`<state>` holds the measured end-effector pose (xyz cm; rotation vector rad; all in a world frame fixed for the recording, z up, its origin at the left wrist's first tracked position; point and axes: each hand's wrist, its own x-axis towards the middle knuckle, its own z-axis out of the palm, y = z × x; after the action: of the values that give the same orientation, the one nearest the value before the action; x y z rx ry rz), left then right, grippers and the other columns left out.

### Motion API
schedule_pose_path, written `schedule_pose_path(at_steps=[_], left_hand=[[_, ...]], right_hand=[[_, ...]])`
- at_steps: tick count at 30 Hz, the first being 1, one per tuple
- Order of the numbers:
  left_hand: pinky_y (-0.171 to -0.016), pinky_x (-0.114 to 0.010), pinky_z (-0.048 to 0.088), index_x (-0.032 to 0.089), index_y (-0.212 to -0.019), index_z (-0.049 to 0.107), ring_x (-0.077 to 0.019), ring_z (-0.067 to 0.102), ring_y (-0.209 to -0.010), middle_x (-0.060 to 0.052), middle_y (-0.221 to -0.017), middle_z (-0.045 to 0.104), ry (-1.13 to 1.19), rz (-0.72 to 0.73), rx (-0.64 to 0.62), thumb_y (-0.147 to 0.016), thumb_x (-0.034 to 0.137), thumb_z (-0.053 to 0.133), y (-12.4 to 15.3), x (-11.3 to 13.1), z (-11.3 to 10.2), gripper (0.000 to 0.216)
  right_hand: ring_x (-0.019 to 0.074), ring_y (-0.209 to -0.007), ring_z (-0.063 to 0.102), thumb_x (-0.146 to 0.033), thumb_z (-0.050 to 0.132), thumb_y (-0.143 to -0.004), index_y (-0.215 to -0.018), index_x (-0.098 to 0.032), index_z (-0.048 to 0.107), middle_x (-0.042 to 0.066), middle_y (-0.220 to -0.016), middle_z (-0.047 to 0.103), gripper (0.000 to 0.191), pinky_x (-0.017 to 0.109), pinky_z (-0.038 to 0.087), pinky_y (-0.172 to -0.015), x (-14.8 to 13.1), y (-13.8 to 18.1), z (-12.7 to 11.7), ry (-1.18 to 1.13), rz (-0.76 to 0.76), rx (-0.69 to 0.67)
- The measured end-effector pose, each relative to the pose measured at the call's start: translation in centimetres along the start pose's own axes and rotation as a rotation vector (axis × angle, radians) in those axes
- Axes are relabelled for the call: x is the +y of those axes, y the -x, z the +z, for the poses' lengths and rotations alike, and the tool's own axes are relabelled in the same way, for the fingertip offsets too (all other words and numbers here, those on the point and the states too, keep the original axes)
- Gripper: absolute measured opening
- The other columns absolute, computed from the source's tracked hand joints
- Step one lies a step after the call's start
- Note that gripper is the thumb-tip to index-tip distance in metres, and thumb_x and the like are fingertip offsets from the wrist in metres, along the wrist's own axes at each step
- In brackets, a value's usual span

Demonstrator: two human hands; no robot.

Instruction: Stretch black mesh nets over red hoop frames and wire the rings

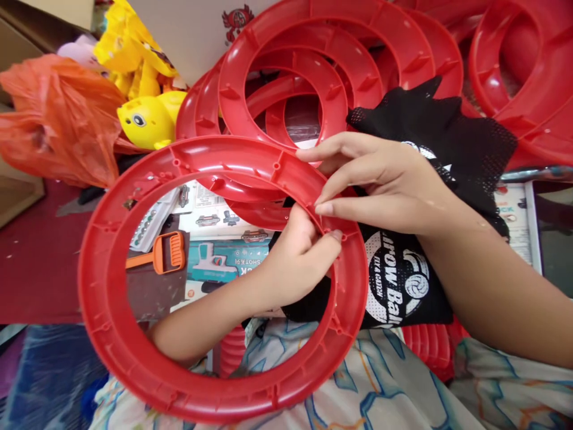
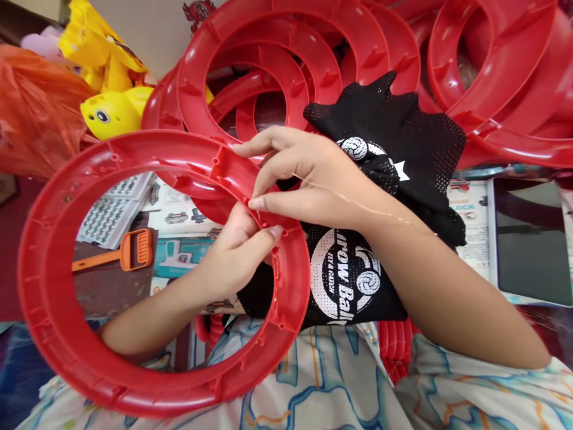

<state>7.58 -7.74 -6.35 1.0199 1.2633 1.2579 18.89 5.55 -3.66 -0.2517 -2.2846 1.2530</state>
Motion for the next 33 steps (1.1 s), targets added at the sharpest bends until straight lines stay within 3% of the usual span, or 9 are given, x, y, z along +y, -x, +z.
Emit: schedule_pose_path(at_steps=[4,9,14,19,26,28,30,33], left_hand=[[-0.115,-0.039,0.035,0.018,-0.115,0.039,-0.0213,0.042,-0.133,-0.010,-0.134,0.048,-0.201,0.024,-0.114,-0.092,0.019,0.048,0.3,0.2,-0.7,0.025],[-0.114,-0.040,0.037,0.019,-0.123,0.041,-0.0234,0.044,-0.133,-0.009,-0.136,0.050,-0.208,-0.049,-0.279,-0.094,0.024,0.048,0.9,0.7,-1.5,0.030],[-0.115,-0.042,0.036,0.017,-0.125,0.042,-0.0233,0.045,-0.133,-0.010,-0.138,0.051,-0.239,-0.053,-0.321,-0.094,0.021,0.046,1.0,1.2,-1.4,0.032],[-0.107,-0.049,0.044,0.015,-0.119,0.045,-0.0288,0.059,-0.116,-0.015,-0.120,0.061,-0.337,-0.203,-0.387,-0.093,0.028,0.049,1.3,1.4,-1.5,0.030],[-0.110,-0.047,0.041,0.016,-0.126,0.041,-0.0286,0.051,-0.127,-0.015,-0.133,0.054,-0.288,-0.190,-0.437,-0.096,0.037,0.048,1.4,1.4,-1.9,0.038],[-0.104,-0.044,0.046,0.018,-0.127,0.042,-0.0267,0.054,-0.121,-0.012,-0.130,0.056,-0.203,-0.187,-0.430,-0.094,0.035,0.051,1.3,1.3,-1.8,0.038],[-0.089,-0.039,0.054,0.019,-0.119,0.047,-0.0237,0.062,-0.103,-0.009,-0.114,0.061,-0.075,-0.230,-0.379,-0.091,0.033,0.056,1.3,1.2,-1.4,0.032],[-0.069,-0.028,0.054,0.017,-0.102,0.053,-0.0168,0.063,-0.080,-0.004,-0.093,0.063,0.145,-0.281,-0.257,-0.087,0.030,0.062,1.2,1.1,-0.8,0.022]], right_hand=[[0.0204,-0.111,0.061,-0.029,0.075,-0.077,-0.075,-0.020,0.076,0.009,-0.121,0.061,0.009,0.034,0.052,-0.099,-0.2,0.0,-0.4,0.022,-0.062,-0.002],[0.0180,-0.124,0.054,-0.028,0.074,-0.079,-0.078,-0.023,0.076,0.005,-0.133,0.057,0.006,0.029,0.045,-0.107,-0.5,-0.1,-0.6,0.055,-0.085,-0.065],[0.0167,-0.111,0.060,-0.027,0.071,-0.081,-0.076,-0.019,0.074,0.007,-0.120,0.065,0.009,0.032,0.047,-0.103,-0.6,-0.1,-0.8,0.023,-0.064,-0.105],[0.0176,-0.099,0.061,-0.029,0.071,-0.080,-0.075,-0.024,0.075,0.006,-0.116,0.064,0.009,0.033,0.051,-0.091,-0.3,-0.1,-0.9,0.065,-0.018,-0.153],[0.0168,-0.097,0.061,-0.030,0.069,-0.082,-0.077,-0.022,0.073,0.007,-0.113,0.064,0.011,0.032,0.053,-0.089,-0.1,0.2,-0.7,0.045,-0.050,-0.131],[0.0163,-0.096,0.061,-0.029,0.068,-0.083,-0.076,-0.022,0.072,0.006,-0.109,0.063,0.010,0.031,0.053,-0.087,-0.2,0.2,-0.7,0.067,-0.062,-0.130],[0.0158,-0.095,0.061,-0.028,0.066,-0.085,-0.077,-0.022,0.071,0.006,-0.109,0.063,0.011,0.030,0.053,-0.085,-0.2,0.2,-0.7,0.094,-0.060,-0.124],[0.0140,-0.093,0.060,-0.026,0.065,-0.086,-0.078,-0.020,0.070,0.006,-0.107,0.062,0.011,0.027,0.052,-0.081,-0.2,0.3,-0.6,0.115,-0.107,-0.133]])
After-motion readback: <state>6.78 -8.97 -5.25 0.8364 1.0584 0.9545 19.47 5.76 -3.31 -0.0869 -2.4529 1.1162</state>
